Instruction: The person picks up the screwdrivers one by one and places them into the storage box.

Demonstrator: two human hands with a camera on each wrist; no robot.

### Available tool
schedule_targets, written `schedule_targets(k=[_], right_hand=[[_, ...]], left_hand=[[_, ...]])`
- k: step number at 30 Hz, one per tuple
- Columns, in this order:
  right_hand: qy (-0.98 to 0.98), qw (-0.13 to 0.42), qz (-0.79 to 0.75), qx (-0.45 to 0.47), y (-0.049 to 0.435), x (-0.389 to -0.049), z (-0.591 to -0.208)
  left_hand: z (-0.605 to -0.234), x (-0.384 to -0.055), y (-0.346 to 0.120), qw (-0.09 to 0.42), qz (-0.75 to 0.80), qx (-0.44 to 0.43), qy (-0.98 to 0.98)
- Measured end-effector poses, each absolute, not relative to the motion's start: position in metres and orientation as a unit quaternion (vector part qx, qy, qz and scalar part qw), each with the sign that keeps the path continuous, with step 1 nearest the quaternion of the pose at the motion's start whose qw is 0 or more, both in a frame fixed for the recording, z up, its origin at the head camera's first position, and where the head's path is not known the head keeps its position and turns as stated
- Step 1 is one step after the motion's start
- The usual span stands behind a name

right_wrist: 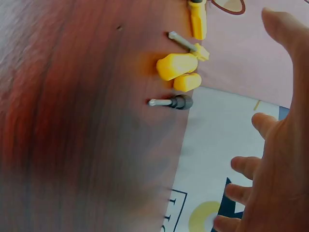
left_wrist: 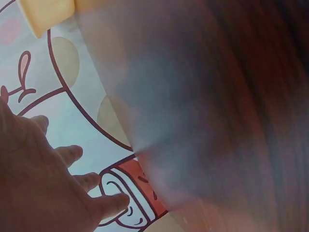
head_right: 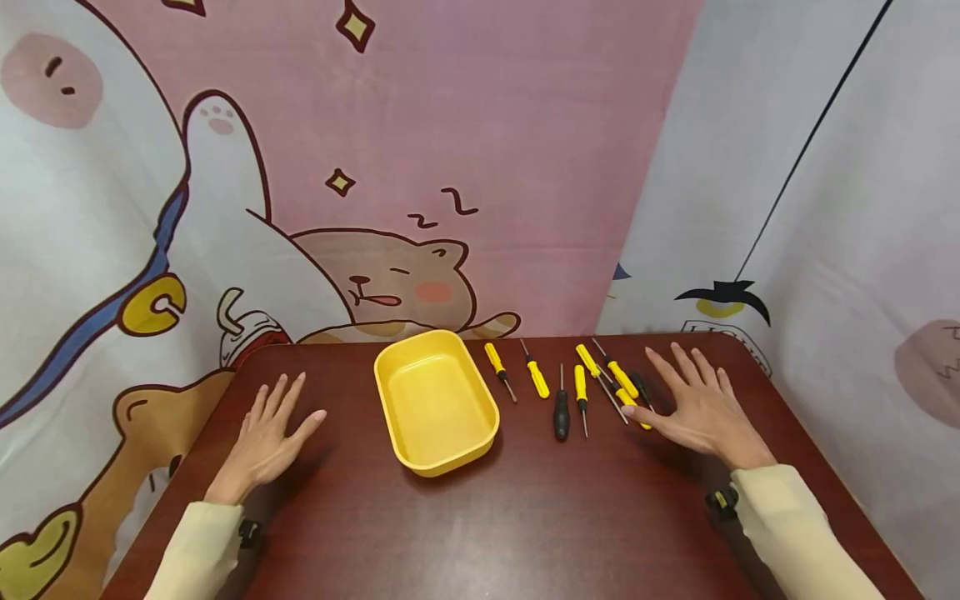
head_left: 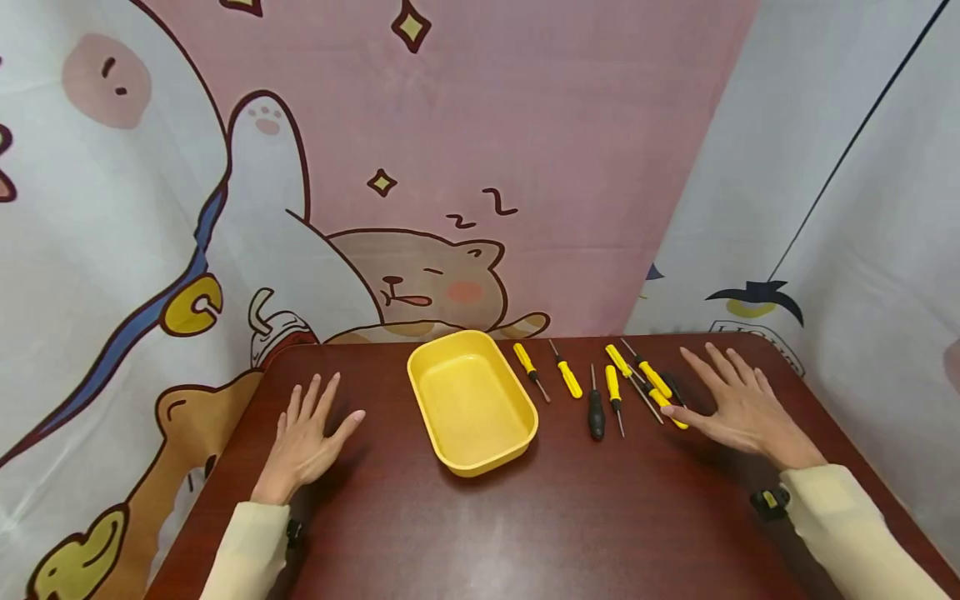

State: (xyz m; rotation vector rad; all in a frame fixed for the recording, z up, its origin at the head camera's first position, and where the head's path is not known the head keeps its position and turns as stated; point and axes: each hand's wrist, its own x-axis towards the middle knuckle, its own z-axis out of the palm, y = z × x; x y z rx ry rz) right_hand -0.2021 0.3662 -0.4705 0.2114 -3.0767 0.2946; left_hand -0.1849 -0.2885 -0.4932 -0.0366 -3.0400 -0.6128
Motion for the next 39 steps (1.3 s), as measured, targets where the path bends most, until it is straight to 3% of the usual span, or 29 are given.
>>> schedule_targets(k=[11, 20, 25, 39], right_hand=[[-0.989, -0.027, 0.133, 0.055, 0.364, -0.214, -0.463], [-0.979, -0.053, 0.187, 0.059, 0.368, -0.225, -0.462], [-0.974, -0.068, 0.212, 0.050, 0.370, -0.228, -0.463], [-0.962, -0.070, 0.264, 0.006, 0.372, -0.234, -0.466]], left_hand=[[-0.485, -0.188, -0.280, -0.010, -0.256, -0.002, -0.967], [-0.490, -0.191, -0.272, 0.012, -0.360, -0.022, -0.932], [-0.490, -0.192, -0.266, -0.007, -0.410, -0.001, -0.912], [-0.489, -0.203, -0.243, -0.041, -0.560, 0.044, -0.826]])
